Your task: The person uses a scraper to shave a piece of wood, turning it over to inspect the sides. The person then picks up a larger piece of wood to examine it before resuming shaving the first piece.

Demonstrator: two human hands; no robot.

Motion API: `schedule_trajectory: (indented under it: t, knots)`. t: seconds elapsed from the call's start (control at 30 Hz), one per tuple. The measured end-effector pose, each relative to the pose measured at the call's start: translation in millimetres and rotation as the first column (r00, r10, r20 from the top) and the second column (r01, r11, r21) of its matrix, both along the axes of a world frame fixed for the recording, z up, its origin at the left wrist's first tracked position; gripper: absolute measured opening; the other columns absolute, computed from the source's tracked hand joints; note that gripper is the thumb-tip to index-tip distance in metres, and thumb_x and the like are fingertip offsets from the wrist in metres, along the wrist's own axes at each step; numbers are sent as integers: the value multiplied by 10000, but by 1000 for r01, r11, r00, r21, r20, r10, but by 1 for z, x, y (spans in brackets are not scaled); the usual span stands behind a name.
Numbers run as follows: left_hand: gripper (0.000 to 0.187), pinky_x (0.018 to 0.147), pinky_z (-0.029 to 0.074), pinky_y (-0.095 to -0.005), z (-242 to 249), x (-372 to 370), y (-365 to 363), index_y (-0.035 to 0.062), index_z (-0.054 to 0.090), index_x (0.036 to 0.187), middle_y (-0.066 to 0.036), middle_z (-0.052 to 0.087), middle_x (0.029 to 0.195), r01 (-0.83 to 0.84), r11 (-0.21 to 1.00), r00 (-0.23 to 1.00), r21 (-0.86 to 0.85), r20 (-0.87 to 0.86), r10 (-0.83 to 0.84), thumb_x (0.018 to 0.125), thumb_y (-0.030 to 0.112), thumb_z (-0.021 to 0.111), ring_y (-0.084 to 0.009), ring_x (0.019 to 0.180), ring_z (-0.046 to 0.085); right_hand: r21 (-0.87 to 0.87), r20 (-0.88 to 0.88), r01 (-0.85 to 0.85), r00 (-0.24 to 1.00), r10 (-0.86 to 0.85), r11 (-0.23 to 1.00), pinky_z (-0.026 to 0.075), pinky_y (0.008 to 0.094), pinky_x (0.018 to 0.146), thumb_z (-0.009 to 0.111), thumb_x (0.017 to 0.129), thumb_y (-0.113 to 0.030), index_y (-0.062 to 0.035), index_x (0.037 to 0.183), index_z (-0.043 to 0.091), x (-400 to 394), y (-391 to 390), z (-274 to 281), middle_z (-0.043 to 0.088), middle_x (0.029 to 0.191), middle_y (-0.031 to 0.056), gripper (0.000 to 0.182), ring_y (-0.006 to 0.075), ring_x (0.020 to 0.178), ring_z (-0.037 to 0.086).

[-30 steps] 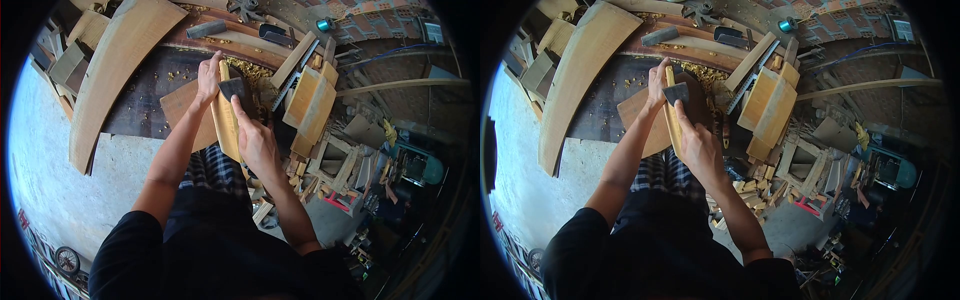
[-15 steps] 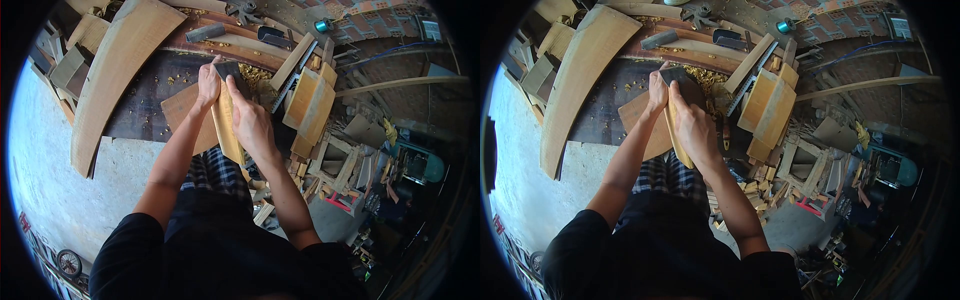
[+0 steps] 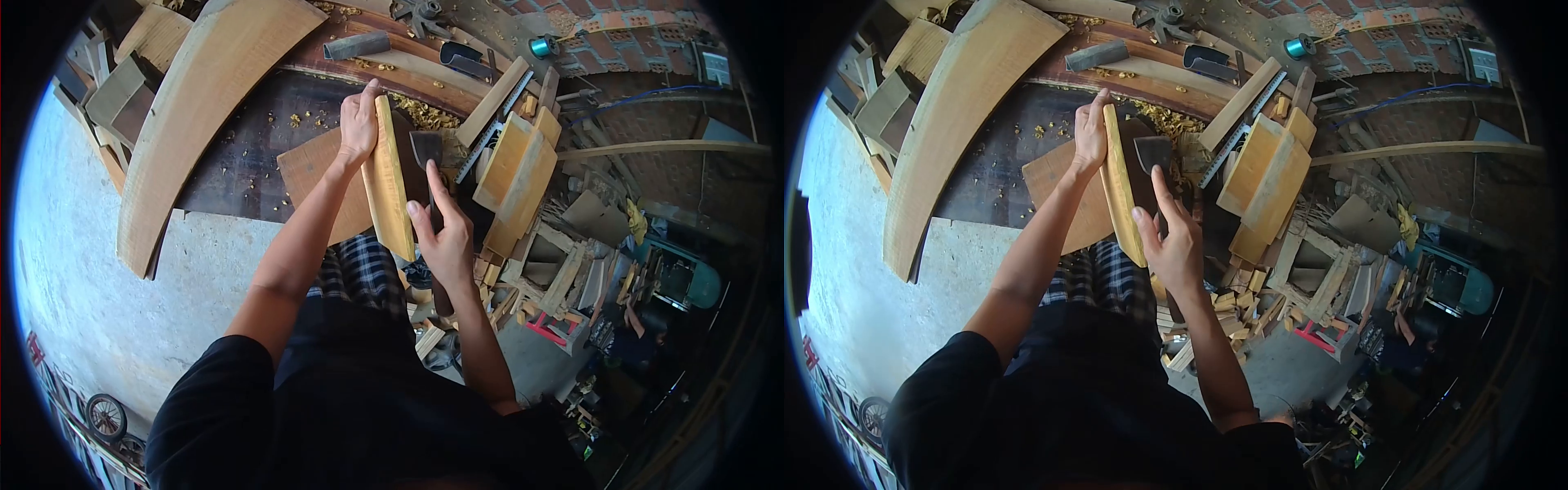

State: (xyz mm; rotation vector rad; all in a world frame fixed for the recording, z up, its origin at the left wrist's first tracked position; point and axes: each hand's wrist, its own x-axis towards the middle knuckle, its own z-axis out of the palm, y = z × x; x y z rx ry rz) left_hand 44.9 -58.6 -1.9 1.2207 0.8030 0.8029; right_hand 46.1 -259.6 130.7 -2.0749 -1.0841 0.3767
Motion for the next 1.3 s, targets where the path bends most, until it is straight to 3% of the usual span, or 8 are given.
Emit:
schedule_trajectory:
  t: [0.07,0.1,0.23,0.3,0.47,0.53,0.8,1.3]
  knots:
    - [641,573,392,-373,2,3,7,-52,532,664,-54,482,548,-71,997,996,-28,53,73,1067,440,452,-138,556,427,-203,-72,58,995,-74,977,522,351,680,680,957,-122,-65,1541,434,-19,-17,8,670,978,147,636,234,793,643]
    - [590,501,234,-310,9,1,8,113,459,577,79,359,542,-95,992,990,-78,99,102,1072,434,473,-61,520,288,-53,20,58,998,-57,997,513,342,675,692,937,-96,-67,1544,431,-26,-17,-3,586,861,111,662,225,733,594]
    - [514,586,295,-284,17,-20,10,88,532,715,51,481,689,-40,999,980,-34,192,45,1077,443,451,-62,649,382,69,57,40,997,-44,997,516,363,681,674,927,-42,-78,1547,429,-34,-16,-16,594,894,136,667,242,736,602]
    - [431,657,321,-265,25,-29,8,89,555,794,44,508,786,63,985,989,163,121,-84,1063,420,494,-63,732,404,34,44,31,998,-33,999,518,378,678,669,935,-50,-90,1545,436,-36,-20,-17,590,889,138,654,253,739,610]
    - [305,658,317,-246,40,-25,1,122,556,799,64,458,757,90,996,984,-26,160,-84,1030,322,567,-59,712,386,102,96,-58,994,48,993,518,407,643,650,956,-73,-132,1538,453,-29,-24,-15,558,841,136,617,286,728,635]
    - [280,623,295,-243,32,-19,2,126,553,792,72,438,732,30,996,986,-86,165,-15,1023,282,579,-48,693,376,-256,-38,-72,997,65,964,509,401,698,571,1001,-48,-128,1528,473,-33,-38,6,589,890,160,543,283,830,655]
    - [506,522,273,-273,26,5,4,87,511,612,73,424,579,-104,991,969,-79,218,119,1029,366,576,-43,565,349,-350,198,-110,962,188,930,548,442,549,598,945,-38,-222,1567,400,-42,-55,12,580,803,143,677,330,619,662]
    - [527,564,341,-281,19,3,10,79,533,674,65,475,620,-68,996,968,-52,239,78,1067,427,484,-55,594,383,-282,222,-151,951,217,947,557,462,611,609,907,16,-193,1549,433,-13,-16,8,613,781,162,697,348,680,694]
